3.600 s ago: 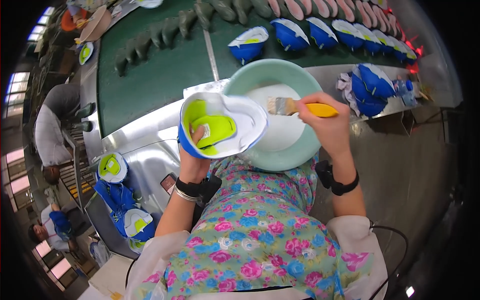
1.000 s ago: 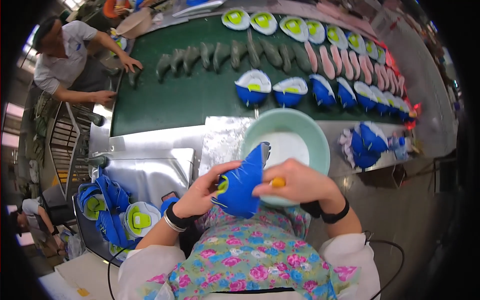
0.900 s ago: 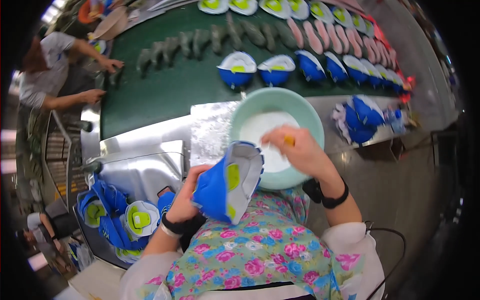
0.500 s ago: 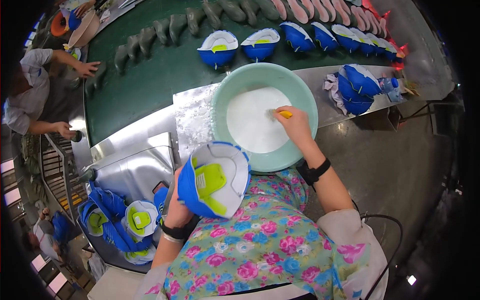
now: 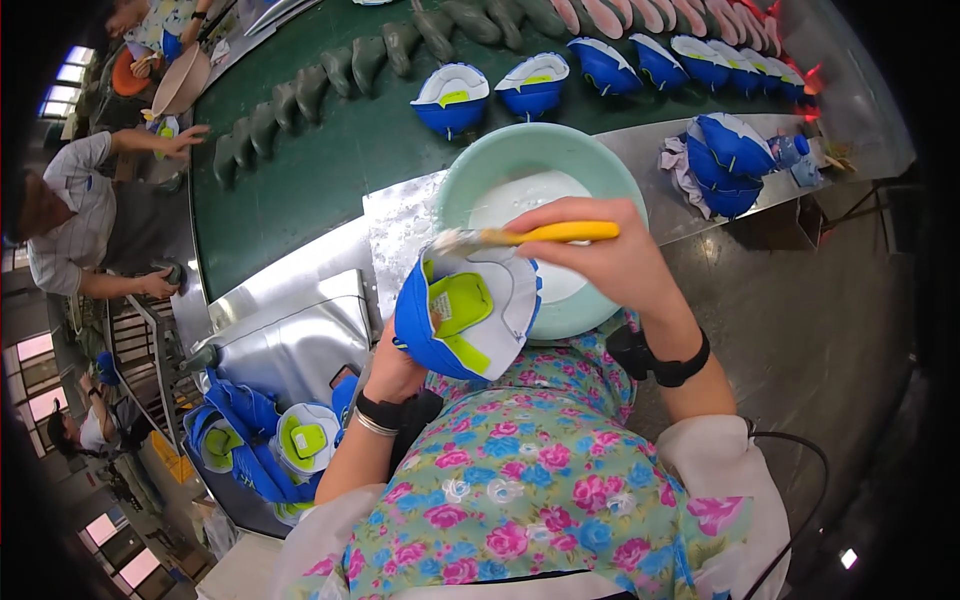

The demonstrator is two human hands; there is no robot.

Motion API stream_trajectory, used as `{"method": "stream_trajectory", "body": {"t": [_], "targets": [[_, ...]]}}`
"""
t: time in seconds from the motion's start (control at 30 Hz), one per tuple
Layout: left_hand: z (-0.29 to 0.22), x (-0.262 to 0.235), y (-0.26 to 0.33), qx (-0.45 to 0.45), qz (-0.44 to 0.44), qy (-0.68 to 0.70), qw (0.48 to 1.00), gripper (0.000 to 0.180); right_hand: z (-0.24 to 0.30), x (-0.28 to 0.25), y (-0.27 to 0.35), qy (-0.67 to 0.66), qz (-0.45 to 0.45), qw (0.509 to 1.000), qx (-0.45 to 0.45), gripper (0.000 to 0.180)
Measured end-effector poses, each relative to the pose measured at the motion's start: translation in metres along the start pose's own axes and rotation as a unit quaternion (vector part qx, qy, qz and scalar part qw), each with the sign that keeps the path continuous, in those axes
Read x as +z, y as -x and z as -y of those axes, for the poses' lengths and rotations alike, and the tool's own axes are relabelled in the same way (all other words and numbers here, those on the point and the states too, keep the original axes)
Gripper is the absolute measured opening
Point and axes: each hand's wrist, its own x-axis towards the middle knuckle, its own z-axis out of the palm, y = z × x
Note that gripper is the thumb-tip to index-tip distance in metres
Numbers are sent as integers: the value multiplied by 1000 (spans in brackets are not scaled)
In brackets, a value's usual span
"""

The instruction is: Applying glue with a brush to the interior and edges of shoe uppers at a workstation.

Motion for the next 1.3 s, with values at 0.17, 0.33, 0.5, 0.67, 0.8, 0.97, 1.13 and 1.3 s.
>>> {"method": "stream_trajectory", "body": {"t": [0.17, 0.33, 0.5, 0.67, 0.8, 0.97, 1.13, 1.3], "targets": [[-2, 19, -5, 35, 2, -28, 999, 35, -26, -3, 1, 46, -53, 997, 25, 17], [-4, 7, -16, 107, -32, -27, 993, 46, -46, 10, 34, 31, -191, 975, 112, 14], [-8, 14, -29, 215, -60, -50, 973, 42, -7, 33, 53, -70, -168, 965, 190, 16], [-20, 30, -24, 215, -44, -22, 975, 39, 16, 27, 57, -52, -103, 984, 139, 13], [-23, 39, -20, 204, -69, -2, 977, 36, -16, 6, 38, -23, -116, 985, 128, 14], [-29, 15, -24, 45, -57, 126, 989, 40, 8, -14, 16, 79, -161, 984, -13, 7], [-18, 11, -27, -97, 18, 239, 966, 39, 46, 22, -13, 9, 126, 980, -157, 15], [-19, 40, -22, -103, 71, 113, 986, 36, 20, 25, -53, 11, 136, 983, -125, 11]]}}
